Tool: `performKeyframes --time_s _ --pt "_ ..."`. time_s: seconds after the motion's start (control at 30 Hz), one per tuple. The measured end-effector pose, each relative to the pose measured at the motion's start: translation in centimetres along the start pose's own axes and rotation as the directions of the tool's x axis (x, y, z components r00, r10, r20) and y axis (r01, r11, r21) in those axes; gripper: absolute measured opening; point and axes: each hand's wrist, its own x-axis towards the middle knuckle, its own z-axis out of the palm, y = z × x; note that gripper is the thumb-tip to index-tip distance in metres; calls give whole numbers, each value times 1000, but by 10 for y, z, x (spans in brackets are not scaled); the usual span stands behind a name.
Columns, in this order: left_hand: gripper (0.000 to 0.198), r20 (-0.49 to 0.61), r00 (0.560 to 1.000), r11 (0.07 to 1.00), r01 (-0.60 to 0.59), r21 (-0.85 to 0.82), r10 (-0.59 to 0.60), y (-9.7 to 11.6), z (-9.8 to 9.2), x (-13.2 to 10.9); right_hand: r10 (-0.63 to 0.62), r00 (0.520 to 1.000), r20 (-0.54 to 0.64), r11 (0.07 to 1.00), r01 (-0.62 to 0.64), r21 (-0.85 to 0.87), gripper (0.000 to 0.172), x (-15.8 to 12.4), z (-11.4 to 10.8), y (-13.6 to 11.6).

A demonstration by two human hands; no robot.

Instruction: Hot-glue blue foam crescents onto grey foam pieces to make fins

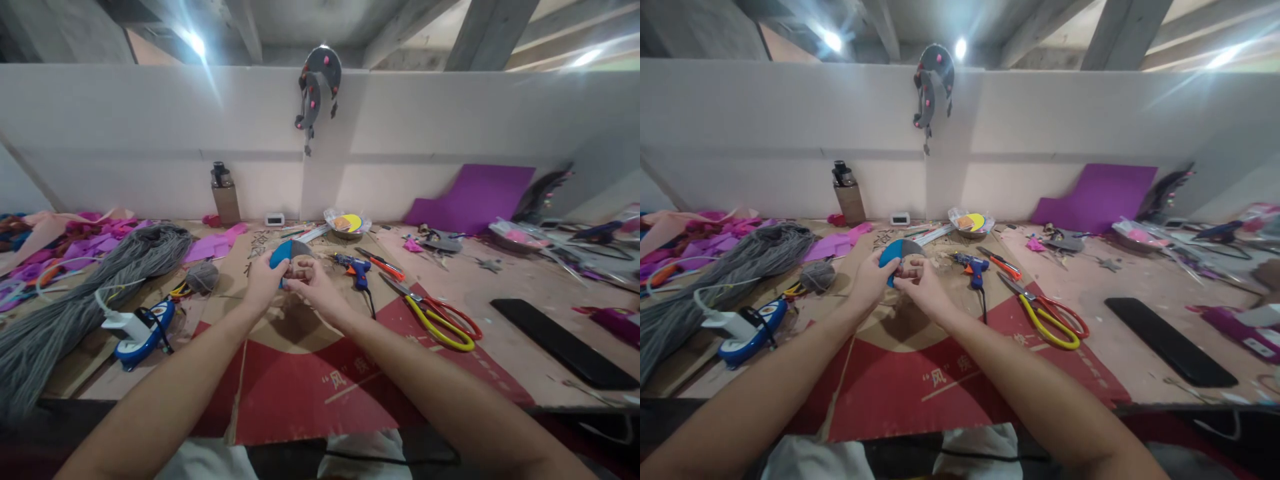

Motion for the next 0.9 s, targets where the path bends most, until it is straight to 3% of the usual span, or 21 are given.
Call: performKeyframes --time_s 0.07,0.13,0.2,0.3,0.37,0.47,0.57,0.7,0.8,0.9 --pt "17 2 1000 999 -14 35 14 2 -1 0 30 1000 6 995 -29 -92 40 -1 -3 -1" --pt "17 -10 1000 997 -15 75 16 4 -2 0 -77 997 7 934 75 -350 20 -2 -11 -6" --pt "17 -16 1000 993 1 116 1 6 -2 1 -265 961 80 742 256 -620 2 -2 -19 -12" --pt "14 5 1000 988 22 153 -23 10 -2 0 -398 869 294 370 446 -815 17 -1 -28 -20" --pt "12 20 999 985 23 169 -27 13 -1 -1 -405 832 380 194 484 -853 21 0 -31 -24" --pt "11 29 999 984 24 179 -30 14 0 -2 -437 802 408 39 470 -882 23 3 -33 -28" --pt "13 26 999 987 41 155 -46 10 0 0 -490 769 411 -62 440 -896 22 4 -34 -31" --pt "15 50 996 997 77 -8 -77 5 0 4 -518 720 462 -120 474 -872 22 3 -34 -29" --pt "15 74 993 995 91 -45 -87 6 0 4 -509 701 499 -120 516 -848 23 3 -31 -27" --pt "10 96 993 997 74 13 -75 7 1 2 -524 730 439 -39 494 -868 23 6 -27 -30"
